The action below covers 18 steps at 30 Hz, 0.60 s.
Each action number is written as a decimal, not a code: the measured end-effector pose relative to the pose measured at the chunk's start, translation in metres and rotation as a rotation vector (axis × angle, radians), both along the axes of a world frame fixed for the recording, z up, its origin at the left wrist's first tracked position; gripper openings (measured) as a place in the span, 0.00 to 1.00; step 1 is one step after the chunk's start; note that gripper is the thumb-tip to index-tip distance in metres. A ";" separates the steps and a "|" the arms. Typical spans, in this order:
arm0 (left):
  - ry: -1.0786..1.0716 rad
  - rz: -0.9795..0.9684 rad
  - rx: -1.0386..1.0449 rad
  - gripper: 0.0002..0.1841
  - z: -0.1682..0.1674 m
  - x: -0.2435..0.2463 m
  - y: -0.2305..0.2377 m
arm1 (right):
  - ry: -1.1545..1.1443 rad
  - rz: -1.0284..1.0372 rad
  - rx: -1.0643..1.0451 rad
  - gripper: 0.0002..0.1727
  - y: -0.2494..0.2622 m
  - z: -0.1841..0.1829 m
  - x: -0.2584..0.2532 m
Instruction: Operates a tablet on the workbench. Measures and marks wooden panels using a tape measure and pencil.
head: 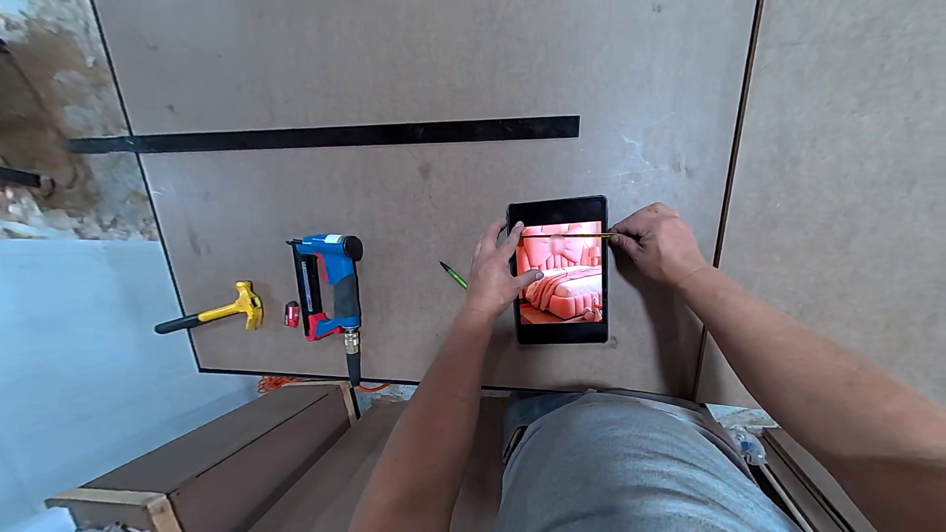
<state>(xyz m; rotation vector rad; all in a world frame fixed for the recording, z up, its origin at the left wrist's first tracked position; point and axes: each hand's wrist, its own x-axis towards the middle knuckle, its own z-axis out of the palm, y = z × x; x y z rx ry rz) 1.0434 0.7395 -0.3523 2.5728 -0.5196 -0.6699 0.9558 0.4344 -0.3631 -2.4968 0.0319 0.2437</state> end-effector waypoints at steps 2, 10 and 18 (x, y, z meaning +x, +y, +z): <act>0.004 0.000 0.006 0.48 0.002 0.001 0.000 | -0.006 -0.009 -0.002 0.15 0.001 0.000 0.002; 0.003 0.004 0.006 0.49 0.000 0.001 0.000 | -0.028 0.006 -0.005 0.14 -0.001 -0.002 0.005; -0.001 0.009 -0.015 0.49 0.002 0.001 0.000 | -0.043 0.017 -0.027 0.15 -0.001 0.000 0.006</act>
